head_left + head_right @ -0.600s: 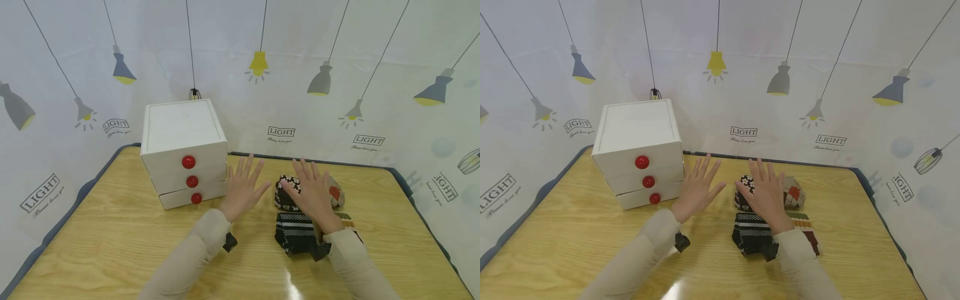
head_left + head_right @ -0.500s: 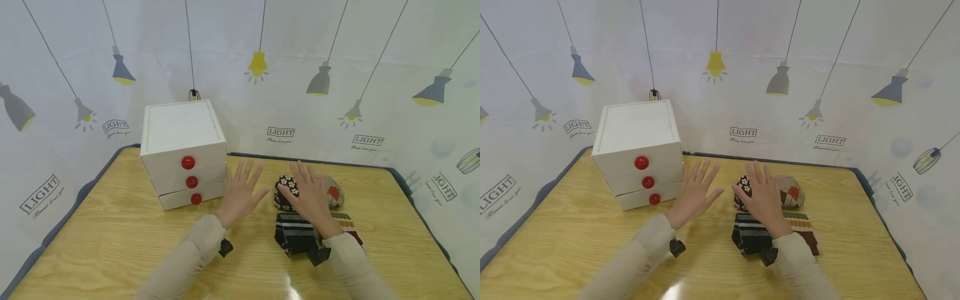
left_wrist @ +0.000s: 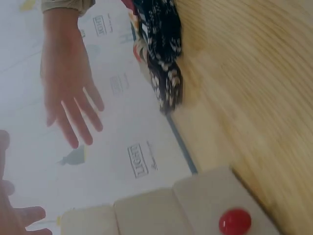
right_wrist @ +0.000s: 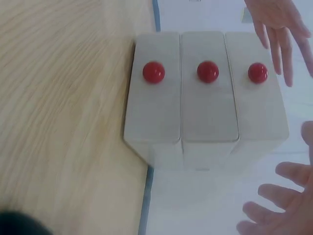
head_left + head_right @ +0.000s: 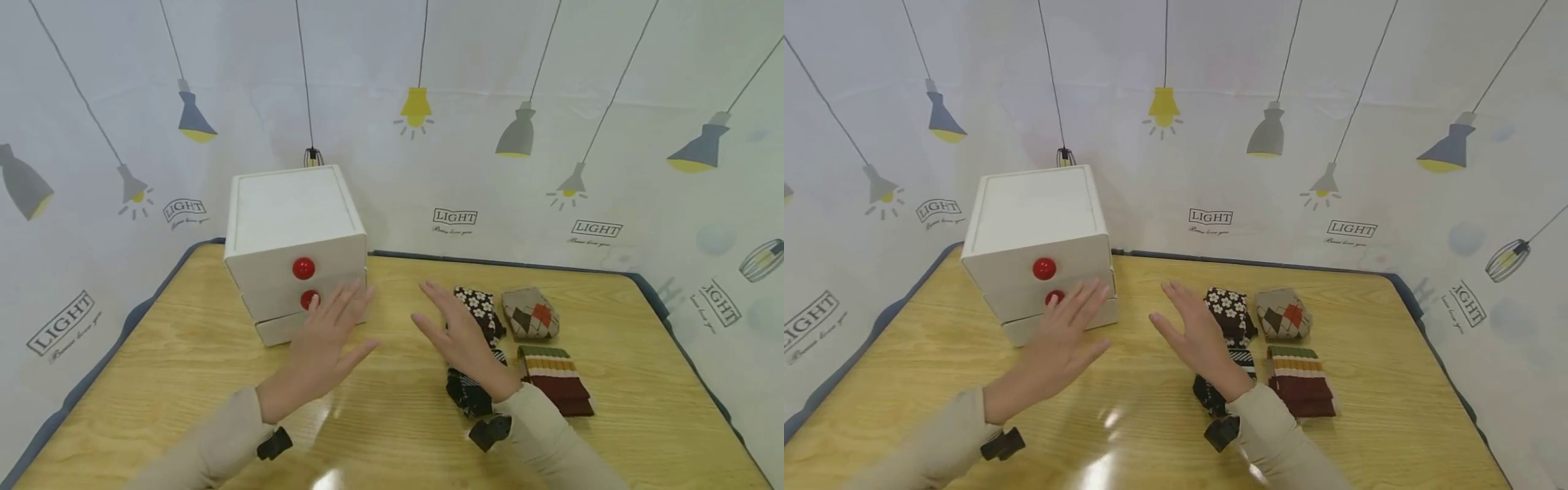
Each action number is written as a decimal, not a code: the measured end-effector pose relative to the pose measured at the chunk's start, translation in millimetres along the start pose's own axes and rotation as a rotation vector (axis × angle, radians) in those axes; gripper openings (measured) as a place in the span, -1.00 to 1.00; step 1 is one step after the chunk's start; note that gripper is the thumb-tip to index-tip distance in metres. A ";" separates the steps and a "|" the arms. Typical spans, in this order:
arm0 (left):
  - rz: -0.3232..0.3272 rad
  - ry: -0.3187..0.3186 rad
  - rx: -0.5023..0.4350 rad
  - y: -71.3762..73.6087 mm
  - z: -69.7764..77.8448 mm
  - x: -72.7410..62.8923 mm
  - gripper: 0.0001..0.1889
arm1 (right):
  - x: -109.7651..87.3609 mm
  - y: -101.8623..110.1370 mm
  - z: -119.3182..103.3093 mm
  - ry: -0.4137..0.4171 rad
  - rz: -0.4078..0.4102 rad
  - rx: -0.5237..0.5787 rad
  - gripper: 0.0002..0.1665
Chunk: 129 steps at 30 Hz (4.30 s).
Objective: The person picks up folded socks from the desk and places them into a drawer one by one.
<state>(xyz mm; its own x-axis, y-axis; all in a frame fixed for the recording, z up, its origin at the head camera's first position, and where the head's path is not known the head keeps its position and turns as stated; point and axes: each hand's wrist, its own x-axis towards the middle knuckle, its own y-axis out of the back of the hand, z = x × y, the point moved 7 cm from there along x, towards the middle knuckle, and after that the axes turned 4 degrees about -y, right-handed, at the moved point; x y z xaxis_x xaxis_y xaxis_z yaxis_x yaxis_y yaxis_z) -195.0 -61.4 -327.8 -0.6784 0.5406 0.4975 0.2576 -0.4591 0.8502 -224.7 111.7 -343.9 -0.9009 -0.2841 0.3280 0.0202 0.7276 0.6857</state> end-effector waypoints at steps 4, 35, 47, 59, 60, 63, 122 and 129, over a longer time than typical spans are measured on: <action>0.104 -0.017 -0.008 32.7 -8.7 -10.1 -0.34 | 9.3 -10.4 -13.9 0.009 -0.050 0.130 -0.43; -0.214 0.490 -0.417 115.1 -153.9 -4.1 -0.49 | 100.8 -85.0 -86.6 0.056 -0.179 0.568 -0.55; -0.276 0.552 -0.649 109.7 -165.7 -12.6 -0.44 | 101.4 -89.0 -95.0 0.040 0.111 0.512 -0.66; -0.248 0.560 -0.762 109.2 -168.4 -11.1 -0.50 | 75.4 -70.8 -118.6 0.101 0.115 0.575 -0.73; -0.256 0.555 -0.756 109.2 -168.1 -11.4 -0.49 | 71.7 -70.5 -118.9 0.111 0.112 0.577 -0.73; -0.271 0.540 -0.746 108.9 -167.5 -12.4 -0.47 | 59.1 -69.2 -120.7 0.142 0.116 0.576 -0.73; -0.217 0.553 -0.743 110.7 -171.1 -19.5 -0.48 | -121.3 109.0 215.7 -0.587 -0.030 0.150 -0.32; -0.216 0.550 -0.756 108.7 -169.2 -18.4 -0.48 | -120.5 99.3 210.7 -0.705 -0.190 0.188 -0.20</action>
<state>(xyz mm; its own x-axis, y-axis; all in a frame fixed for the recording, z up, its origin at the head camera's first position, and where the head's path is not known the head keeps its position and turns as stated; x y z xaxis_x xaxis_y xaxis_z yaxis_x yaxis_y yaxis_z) -270.9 -240.6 -273.7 -0.9369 0.3484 0.0287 -0.2924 -0.8258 0.4822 -205.5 349.7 -452.3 -0.9467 0.0057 -0.3221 -0.1808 0.8182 0.5457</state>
